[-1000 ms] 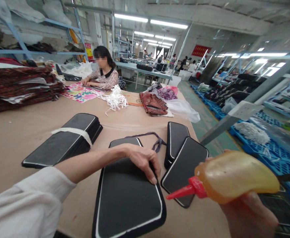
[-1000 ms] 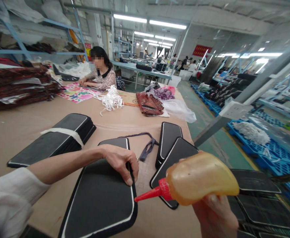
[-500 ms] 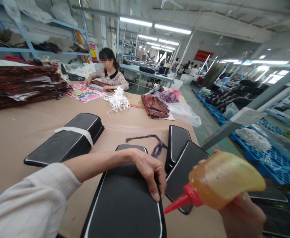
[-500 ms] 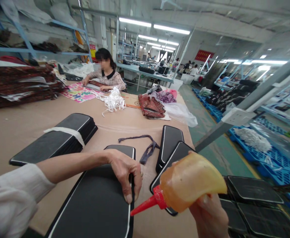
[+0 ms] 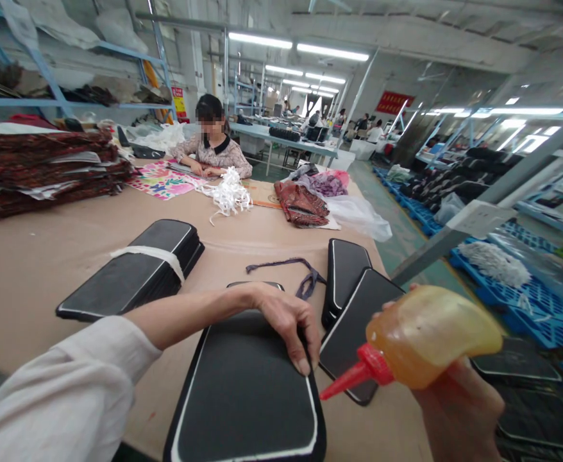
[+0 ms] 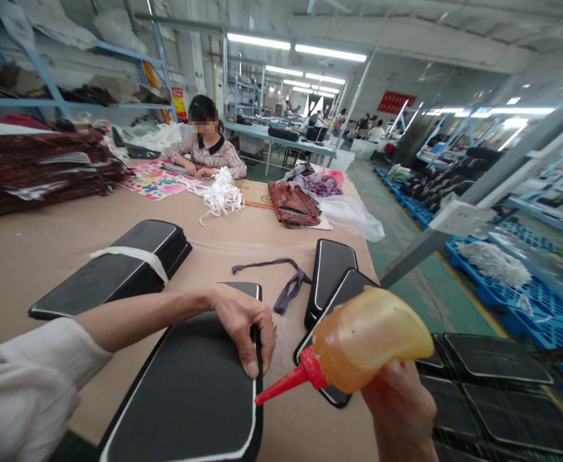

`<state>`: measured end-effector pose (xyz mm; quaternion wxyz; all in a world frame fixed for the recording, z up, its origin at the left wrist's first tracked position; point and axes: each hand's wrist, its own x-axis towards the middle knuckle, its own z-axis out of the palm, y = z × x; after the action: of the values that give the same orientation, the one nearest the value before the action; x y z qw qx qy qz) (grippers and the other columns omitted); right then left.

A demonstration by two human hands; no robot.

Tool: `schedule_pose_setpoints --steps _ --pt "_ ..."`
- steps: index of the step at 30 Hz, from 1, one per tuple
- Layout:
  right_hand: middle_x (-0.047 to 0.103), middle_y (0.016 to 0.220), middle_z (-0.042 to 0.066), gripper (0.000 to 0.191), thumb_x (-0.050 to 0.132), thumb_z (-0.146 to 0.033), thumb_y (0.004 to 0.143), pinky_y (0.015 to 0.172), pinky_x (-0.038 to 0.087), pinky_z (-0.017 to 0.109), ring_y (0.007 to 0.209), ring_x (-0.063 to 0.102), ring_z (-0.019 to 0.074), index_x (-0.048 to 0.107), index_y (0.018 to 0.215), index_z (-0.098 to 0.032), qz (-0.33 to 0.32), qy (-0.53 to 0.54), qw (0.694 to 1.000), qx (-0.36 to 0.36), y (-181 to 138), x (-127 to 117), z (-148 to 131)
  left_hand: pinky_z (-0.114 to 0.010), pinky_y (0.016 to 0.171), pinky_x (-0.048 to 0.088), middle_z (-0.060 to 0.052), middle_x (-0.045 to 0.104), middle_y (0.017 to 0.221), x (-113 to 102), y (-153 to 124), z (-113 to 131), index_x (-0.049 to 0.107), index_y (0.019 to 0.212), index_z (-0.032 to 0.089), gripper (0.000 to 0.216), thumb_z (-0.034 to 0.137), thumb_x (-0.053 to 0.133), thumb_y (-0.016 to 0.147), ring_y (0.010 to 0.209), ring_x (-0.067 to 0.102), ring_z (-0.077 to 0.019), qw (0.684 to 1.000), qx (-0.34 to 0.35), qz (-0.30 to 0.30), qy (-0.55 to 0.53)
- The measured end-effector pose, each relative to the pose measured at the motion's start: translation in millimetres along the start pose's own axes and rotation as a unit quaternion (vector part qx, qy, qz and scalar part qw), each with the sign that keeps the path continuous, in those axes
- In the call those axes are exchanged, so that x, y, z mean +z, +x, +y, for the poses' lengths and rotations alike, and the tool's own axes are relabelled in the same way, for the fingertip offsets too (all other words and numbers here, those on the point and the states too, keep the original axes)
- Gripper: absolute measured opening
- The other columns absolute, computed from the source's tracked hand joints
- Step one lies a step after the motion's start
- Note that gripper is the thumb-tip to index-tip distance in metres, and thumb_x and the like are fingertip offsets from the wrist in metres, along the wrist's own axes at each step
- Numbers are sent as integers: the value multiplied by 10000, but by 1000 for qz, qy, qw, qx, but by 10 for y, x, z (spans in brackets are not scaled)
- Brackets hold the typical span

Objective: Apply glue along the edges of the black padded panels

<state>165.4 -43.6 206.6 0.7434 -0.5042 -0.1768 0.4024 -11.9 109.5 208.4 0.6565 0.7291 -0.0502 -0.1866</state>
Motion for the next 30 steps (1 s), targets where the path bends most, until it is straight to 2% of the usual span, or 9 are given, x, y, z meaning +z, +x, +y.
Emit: schedule_pose_setpoints --steps 9,13,17,22,24,30 --pt "550 1130 111 906 739 -467 361 697 497 495 916 559 338 486 1208 -270 -31 -48 998 -7 36 -11 15 -214 682 467 12 676 687 5 41 12 715 738 127 142 186 721 609 723 610 -159 999 1 -16 -31" --pt "572 1084 140 883 732 -436 311 691 502 451 877 573 320 535 1148 -237 -11 -55 998 -18 61 31 25 -216 690 467 13 676 686 13 19 16 713 724 126 122 178 716 614 715 611 -157 999 3 -25 -34" --pt "582 1058 160 888 731 -422 275 661 495 513 815 582 348 550 1122 -224 6 -53 999 1 70 49 48 -216 695 467 11 677 696 26 -7 30 711 739 123 116 149 696 628 731 612 -160 999 9 -19 -31" --pt "573 1088 117 864 719 -433 399 732 494 441 890 577 301 491 1208 -232 -64 -48 997 -21 73 28 75 -234 729 461 1 676 715 24 -21 42 708 744 115 109 130 677 641 751 611 -172 999 21 -20 -15" --pt "580 1065 112 886 720 -439 401 720 497 451 863 583 302 475 1226 -229 -80 -52 995 -15 81 18 81 -236 732 458 0 673 716 22 -24 40 706 737 115 99 133 673 646 751 609 -172 999 24 -20 -14" --pt "577 1072 114 904 729 -431 327 710 496 481 878 572 326 508 1184 -244 -35 -48 998 -13 99 33 91 -236 736 454 -3 671 718 23 -37 46 707 742 112 99 132 667 654 763 606 -172 1000 24 -16 -6"
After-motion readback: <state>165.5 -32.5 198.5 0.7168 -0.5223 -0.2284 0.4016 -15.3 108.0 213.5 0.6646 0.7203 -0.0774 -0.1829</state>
